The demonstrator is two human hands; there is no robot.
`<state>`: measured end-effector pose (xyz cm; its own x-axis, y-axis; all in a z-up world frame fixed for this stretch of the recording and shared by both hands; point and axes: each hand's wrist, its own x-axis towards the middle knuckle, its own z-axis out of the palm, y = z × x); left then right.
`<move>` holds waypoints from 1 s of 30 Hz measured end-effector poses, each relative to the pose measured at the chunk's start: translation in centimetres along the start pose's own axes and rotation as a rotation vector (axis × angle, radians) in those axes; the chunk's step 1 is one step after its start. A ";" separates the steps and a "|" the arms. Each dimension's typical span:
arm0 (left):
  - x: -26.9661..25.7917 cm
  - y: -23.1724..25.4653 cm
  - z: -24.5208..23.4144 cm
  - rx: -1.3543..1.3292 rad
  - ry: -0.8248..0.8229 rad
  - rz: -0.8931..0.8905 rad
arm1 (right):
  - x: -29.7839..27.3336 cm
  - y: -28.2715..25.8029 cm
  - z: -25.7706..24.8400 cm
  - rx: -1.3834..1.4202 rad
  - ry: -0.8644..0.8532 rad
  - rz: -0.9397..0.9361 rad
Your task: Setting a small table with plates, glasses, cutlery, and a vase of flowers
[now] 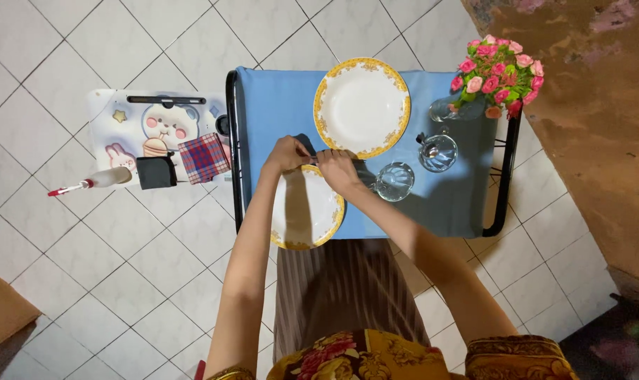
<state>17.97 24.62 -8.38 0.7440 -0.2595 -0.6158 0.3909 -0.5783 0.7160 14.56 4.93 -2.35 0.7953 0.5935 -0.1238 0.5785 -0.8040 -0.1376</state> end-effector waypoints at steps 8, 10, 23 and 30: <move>-6.5 2.1 -1.4 -0.013 0.149 0.012 | -0.2 -2.3 -4.5 0.190 0.036 -0.054; -9.1 1.8 -1.2 -0.042 0.202 0.039 | -0.8 -3.4 -5.2 0.222 0.048 -0.071; -25.6 -4.1 7.3 -0.359 0.643 -0.196 | -6.1 -12.6 -3.8 0.445 -0.084 -0.272; -25.8 -9.9 13.8 -0.577 0.780 -0.222 | -7.2 -14.9 -5.1 0.345 -0.256 -0.254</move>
<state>-12.60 26.32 -4.09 0.6888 0.5099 -0.5153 0.6144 -0.0335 0.7883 1.10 12.46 5.61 0.5421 0.7940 -0.2752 0.6203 -0.5991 -0.5063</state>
